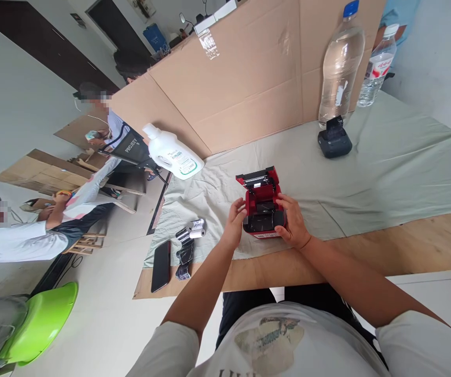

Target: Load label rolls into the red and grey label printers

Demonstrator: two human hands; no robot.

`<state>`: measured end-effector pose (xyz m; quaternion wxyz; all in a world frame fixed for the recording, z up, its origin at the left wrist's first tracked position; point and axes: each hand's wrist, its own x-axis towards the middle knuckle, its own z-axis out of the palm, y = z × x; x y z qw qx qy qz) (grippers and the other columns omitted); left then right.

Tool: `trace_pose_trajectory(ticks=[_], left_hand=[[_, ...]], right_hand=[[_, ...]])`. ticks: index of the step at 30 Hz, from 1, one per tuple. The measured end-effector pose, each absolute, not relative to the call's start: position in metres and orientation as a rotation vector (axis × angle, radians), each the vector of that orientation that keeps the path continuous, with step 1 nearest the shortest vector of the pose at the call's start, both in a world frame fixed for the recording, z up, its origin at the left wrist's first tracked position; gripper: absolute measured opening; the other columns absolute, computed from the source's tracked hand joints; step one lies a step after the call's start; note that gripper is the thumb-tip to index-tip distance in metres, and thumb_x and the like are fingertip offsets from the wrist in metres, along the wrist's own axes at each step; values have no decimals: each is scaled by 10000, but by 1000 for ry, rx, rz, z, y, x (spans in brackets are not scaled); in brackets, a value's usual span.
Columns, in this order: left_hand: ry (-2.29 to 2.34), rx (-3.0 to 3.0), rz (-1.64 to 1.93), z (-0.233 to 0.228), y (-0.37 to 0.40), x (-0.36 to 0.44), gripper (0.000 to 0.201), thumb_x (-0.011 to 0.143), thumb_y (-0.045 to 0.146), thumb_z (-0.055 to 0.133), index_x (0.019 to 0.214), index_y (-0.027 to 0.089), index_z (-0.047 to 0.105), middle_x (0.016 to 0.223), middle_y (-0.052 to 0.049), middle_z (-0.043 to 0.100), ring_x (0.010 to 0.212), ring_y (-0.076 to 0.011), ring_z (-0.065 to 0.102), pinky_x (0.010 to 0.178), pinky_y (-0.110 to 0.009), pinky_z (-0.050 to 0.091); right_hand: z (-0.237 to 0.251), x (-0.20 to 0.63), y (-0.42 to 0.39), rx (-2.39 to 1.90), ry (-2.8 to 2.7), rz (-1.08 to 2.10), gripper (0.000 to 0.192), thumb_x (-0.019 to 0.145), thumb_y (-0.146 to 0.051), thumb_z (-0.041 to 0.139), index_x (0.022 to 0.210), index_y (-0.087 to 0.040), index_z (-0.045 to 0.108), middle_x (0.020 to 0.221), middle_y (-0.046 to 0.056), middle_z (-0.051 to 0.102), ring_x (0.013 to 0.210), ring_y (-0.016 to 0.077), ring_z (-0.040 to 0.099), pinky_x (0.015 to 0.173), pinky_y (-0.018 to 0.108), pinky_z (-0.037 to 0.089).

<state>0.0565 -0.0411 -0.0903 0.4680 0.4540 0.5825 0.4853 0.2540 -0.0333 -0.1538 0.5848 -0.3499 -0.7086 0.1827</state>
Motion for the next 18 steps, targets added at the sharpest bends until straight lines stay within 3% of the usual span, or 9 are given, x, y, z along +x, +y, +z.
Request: trace_pose_trajectory(ticks=[5, 11, 15, 18], left_hand=[[1480, 1789, 889, -60, -5, 62, 202, 780, 186, 627, 957, 233, 712, 1040, -68, 705, 1025, -254, 649, 1017, -436, 467], [1486, 2164, 281, -61, 28, 90, 268, 647, 73, 659, 849, 225, 748, 917, -98, 741, 1063, -364, 621, 1096, -543, 307], [1523, 2180, 224, -65, 33, 96, 249, 582, 17, 665, 731, 208, 726, 829, -102, 717, 1060, -386, 600, 1072, -556, 299], [1531, 2198, 297, -61, 29, 93, 326, 569, 3, 675, 815, 208, 737, 926, -107, 717, 1078, -383, 588, 1049, -549, 340]], right_hand=[[-159, 257, -27, -844, -1547, 542, 662, 919, -710, 348, 1359, -229, 460, 1410, 171, 463, 1283, 335, 492, 962, 527, 503], [-163, 259, -23, -897, -1505, 579, 586, 935, -674, 352, 1301, -242, 502, 1356, 151, 497, 1210, 305, 529, 853, 475, 547], [-165, 260, -22, -944, -1497, 584, 536, 949, -651, 339, 1258, -251, 516, 1334, 143, 505, 1203, 292, 535, 846, 465, 552], [-168, 260, -21, -961, -1481, 588, 502, 958, -628, 341, 1248, -257, 515, 1328, 136, 505, 1180, 283, 551, 838, 457, 553]])
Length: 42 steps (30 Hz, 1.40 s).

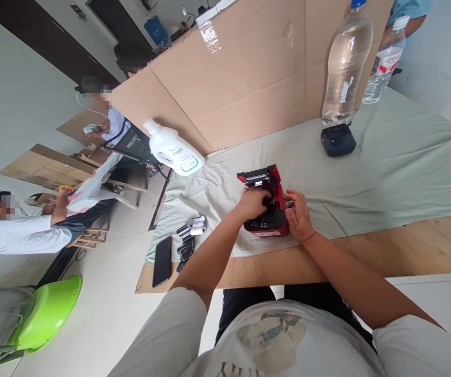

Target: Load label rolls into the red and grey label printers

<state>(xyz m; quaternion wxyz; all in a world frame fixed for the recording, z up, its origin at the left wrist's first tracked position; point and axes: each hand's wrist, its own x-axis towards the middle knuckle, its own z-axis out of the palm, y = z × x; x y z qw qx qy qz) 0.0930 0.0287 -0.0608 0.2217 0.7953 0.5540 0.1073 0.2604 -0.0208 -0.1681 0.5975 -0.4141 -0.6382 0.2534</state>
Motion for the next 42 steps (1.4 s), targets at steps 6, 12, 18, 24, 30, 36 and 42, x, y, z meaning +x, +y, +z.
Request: trace_pose_trajectory(ticks=[6, 12, 18, 24, 30, 36, 42], left_hand=[[1363, 2087, 642, -49, 5, 78, 423, 602, 39, 633, 975, 222, 715, 1043, -61, 685, 1015, -264, 622, 994, -416, 473], [1210, 1599, 986, -45, -32, 13, 373, 668, 159, 665, 1039, 196, 675, 1058, -71, 693, 1016, -216, 643, 949, -360, 495], [1593, 1515, 771, -56, -75, -87, 355, 644, 211, 669, 996, 169, 679, 995, -65, 710, 967, -226, 657, 925, -368, 505], [2020, 1813, 232, -87, -107, -131, 363, 639, 146, 633, 989, 193, 716, 1039, -61, 730, 1058, -278, 645, 981, -416, 502], [2234, 1719, 384, -90, -97, -163, 261, 829, 192, 551, 1045, 174, 696, 1053, -83, 734, 1003, -236, 669, 959, -382, 529], [2445, 1637, 239, -97, -66, -187, 513, 713, 26, 564, 1196, 165, 664, 1342, -121, 635, 1350, -318, 483, 1143, -467, 384], [2456, 1565, 335, -99, -54, -190, 512, 681, 58, 581, 1178, 144, 670, 1258, -134, 677, 1246, -298, 575, 1100, -412, 434]], right_hand=[[-172, 262, -19, -950, -1472, 606, 458, 969, -581, 364, 1245, -245, 509, 1317, 133, 491, 1016, 250, 610, 781, 445, 554], [-168, 263, -20, -962, -1460, 607, 418, 974, -546, 386, 1225, -248, 536, 1298, 131, 500, 957, 240, 619, 766, 445, 555], [-165, 262, -20, -986, -1485, 525, 406, 982, -515, 388, 1200, -227, 574, 1244, 134, 550, 1037, 272, 599, 858, 493, 535], [-165, 261, -18, -963, -1504, 453, 386, 999, -478, 377, 1195, -224, 590, 1203, 132, 580, 1102, 284, 577, 859, 498, 537], [-168, 261, -17, -968, -1489, 466, 395, 987, -503, 396, 1180, -225, 600, 1181, 126, 580, 1072, 273, 583, 846, 486, 546], [-173, 262, -15, -983, -1477, 502, 405, 980, -524, 398, 1185, -235, 594, 1189, 119, 574, 1023, 259, 602, 854, 480, 549], [-174, 263, -15, -993, -1476, 521, 377, 982, -493, 412, 1191, -232, 587, 1192, 115, 573, 986, 246, 605, 862, 484, 540]])
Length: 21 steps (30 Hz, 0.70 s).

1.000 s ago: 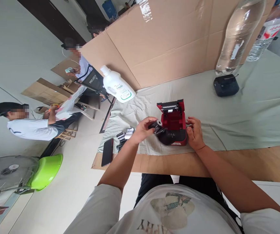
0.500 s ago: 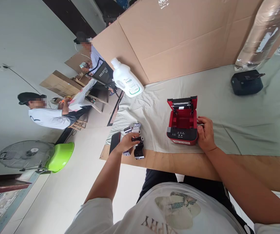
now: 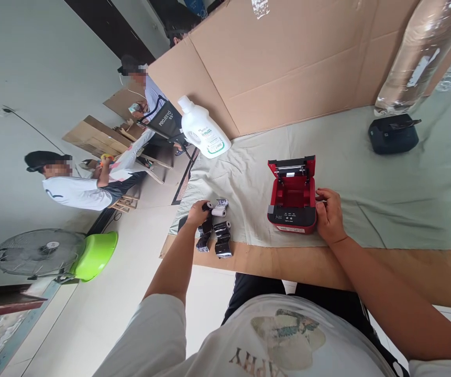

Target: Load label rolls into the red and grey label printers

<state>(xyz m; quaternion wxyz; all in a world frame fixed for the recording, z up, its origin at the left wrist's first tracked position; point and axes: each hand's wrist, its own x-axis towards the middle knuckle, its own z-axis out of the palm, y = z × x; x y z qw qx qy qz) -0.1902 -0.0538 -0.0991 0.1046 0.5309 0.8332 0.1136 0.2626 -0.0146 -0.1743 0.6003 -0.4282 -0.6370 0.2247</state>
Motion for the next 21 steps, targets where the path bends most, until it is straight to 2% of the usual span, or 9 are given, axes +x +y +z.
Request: trace_pose_trajectory(ticks=[4, 7, 9, 11, 13, 15, 18, 21], left_hand=[[2410, 1521, 549, -60, -59, -186, 509, 737, 179, 599, 1244, 137, 620, 1183, -111, 695, 1103, -269, 642, 1019, -416, 488], [1812, 1519, 749, -18, -73, -161, 524, 720, 321, 709, 1206, 141, 634, 1102, -109, 705, 984, -255, 668, 890, -388, 536], [1328, 1488, 596, 7, -81, -132, 567, 660, 367, 810, 1157, 145, 653, 1045, -123, 712, 903, -248, 680, 789, -350, 544], [1005, 1479, 349, 22, -84, -95, 556, 662, 344, 839, 1152, 168, 645, 976, -105, 714, 858, -226, 682, 744, -318, 533], [910, 1557, 300, 24, -76, -55, 459, 716, 268, 805, 1130, 191, 623, 1025, -86, 691, 931, -202, 670, 799, -302, 523], [938, 1664, 421, 15, -59, -15, 377, 747, 216, 763, 1085, 193, 597, 1085, -75, 653, 1006, -183, 645, 886, -308, 506], [994, 1817, 512, -7, -24, 36, 341, 760, 167, 712, 1065, 188, 561, 1126, -72, 631, 1078, -186, 623, 978, -339, 481], [1181, 2030, 328, -22, 5, 71, 339, 760, 114, 680, 1067, 195, 561, 1145, -66, 657, 1119, -213, 620, 1003, -367, 476]], right_hand=[[-174, 262, -15, -997, -1473, 543, 375, 985, -482, 414, 1207, -228, 577, 1198, 120, 566, 982, 245, 603, 868, 488, 536], [-172, 260, -16, -1000, -1472, 554, 392, 987, -499, 398, 1208, -224, 571, 1202, 127, 564, 1022, 260, 598, 859, 484, 538], [-171, 259, -17, -1006, -1479, 544, 405, 989, -516, 383, 1198, -225, 572, 1194, 128, 569, 1049, 266, 593, 850, 473, 538], [-170, 259, -17, -1016, -1477, 529, 417, 989, -534, 371, 1188, -228, 572, 1179, 125, 573, 1050, 263, 591, 855, 466, 534], [-169, 258, -17, -1026, -1469, 534, 427, 988, -548, 366, 1189, -229, 567, 1174, 123, 571, 1026, 254, 594, 864, 465, 530], [-170, 259, -17, -1037, -1463, 559, 434, 984, -559, 369, 1198, -231, 558, 1178, 122, 567, 992, 245, 600, 860, 461, 529], [-171, 260, -17, -1040, -1463, 578, 440, 978, -572, 376, 1195, -234, 557, 1169, 117, 570, 975, 244, 601, 849, 452, 525], [-172, 260, -16, -1027, -1453, 583, 441, 977, -573, 373, 1195, -235, 553, 1147, 108, 566, 952, 236, 599, 841, 441, 526]])
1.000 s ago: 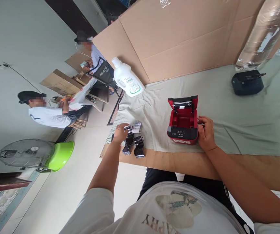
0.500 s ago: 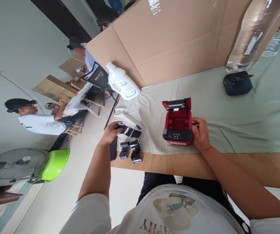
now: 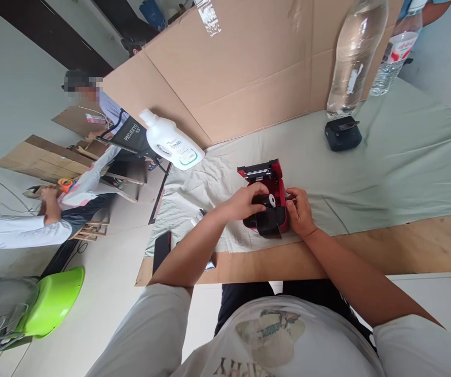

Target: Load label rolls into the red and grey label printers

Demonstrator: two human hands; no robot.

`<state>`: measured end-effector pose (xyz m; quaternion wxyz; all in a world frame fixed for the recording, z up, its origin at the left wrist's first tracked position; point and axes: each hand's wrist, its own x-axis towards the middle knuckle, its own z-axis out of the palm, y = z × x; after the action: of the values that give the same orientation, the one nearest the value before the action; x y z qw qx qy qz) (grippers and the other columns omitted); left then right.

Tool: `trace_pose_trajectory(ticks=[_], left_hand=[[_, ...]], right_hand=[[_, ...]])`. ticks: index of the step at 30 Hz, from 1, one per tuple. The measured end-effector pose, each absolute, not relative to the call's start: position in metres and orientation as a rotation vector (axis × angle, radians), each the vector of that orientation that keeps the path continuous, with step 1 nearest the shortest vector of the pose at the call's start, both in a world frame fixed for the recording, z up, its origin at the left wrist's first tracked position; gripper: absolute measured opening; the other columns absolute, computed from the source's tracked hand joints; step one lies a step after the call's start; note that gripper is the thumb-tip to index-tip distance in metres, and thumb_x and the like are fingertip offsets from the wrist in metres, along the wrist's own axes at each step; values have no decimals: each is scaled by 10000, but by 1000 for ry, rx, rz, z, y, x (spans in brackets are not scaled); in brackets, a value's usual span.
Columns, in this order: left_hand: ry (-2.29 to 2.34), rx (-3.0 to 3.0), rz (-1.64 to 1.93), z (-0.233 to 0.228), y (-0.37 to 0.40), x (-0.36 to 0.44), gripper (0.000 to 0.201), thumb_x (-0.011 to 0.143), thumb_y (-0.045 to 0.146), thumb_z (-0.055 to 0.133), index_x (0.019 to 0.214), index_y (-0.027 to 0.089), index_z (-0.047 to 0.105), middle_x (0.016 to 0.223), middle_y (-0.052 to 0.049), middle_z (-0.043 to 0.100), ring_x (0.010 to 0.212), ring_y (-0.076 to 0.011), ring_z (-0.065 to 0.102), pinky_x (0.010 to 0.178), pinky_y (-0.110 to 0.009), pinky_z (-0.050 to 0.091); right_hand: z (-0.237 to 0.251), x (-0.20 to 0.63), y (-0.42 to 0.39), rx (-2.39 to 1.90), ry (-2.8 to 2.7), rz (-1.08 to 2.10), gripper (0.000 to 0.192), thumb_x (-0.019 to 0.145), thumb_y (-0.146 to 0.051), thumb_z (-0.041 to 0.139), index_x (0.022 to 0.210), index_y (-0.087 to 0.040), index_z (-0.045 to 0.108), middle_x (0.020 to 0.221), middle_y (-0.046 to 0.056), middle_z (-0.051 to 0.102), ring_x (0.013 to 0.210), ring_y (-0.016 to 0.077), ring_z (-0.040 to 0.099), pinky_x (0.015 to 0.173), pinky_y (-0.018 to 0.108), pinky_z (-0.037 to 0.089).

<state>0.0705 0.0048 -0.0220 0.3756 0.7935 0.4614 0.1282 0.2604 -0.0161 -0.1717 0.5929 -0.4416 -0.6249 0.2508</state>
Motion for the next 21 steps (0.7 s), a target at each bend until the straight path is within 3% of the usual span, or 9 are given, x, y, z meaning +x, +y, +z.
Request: trace_pose_trajectory(ticks=[5, 11, 16, 21], left_hand=[[1410, 2285, -78, -33, 24, 93, 397, 734, 66, 655, 1108, 186, 598, 1142, -96, 703, 1093, -284, 652, 965, -412, 499], [1412, 2390, -224, -37, 25, 96, 377, 748, 95, 643, 1110, 198, 635, 1104, -83, 725, 1108, -303, 657, 1071, -482, 412], [1499, 2441, -248, -40, 27, 102, 317, 770, 128, 653, 1084, 159, 681, 1197, -145, 680, 1192, -337, 613, 1056, -487, 428], [1543, 2408, -98, -48, 29, 102, 328, 790, 174, 706, 1117, 182, 691, 1106, -96, 738, 1105, -309, 667, 1043, -476, 458]], right_hand=[[-173, 261, -14, -1019, -1449, 577, 420, 985, -556, 371, 1190, -235, 549, 1107, 92, 567, 908, 216, 602, 821, 420, 532], [-173, 261, -14, -1031, -1468, 561, 425, 993, -552, 352, 1196, -233, 547, 1118, 102, 574, 963, 227, 595, 830, 424, 532], [-173, 260, -14, -1025, -1458, 564, 421, 991, -547, 364, 1184, -230, 562, 1119, 103, 580, 979, 232, 598, 826, 421, 532], [-165, 262, -17, -977, -1500, 486, 388, 995, -493, 379, 1214, -235, 570, 1159, 120, 579, 1038, 251, 586, 812, 435, 527]])
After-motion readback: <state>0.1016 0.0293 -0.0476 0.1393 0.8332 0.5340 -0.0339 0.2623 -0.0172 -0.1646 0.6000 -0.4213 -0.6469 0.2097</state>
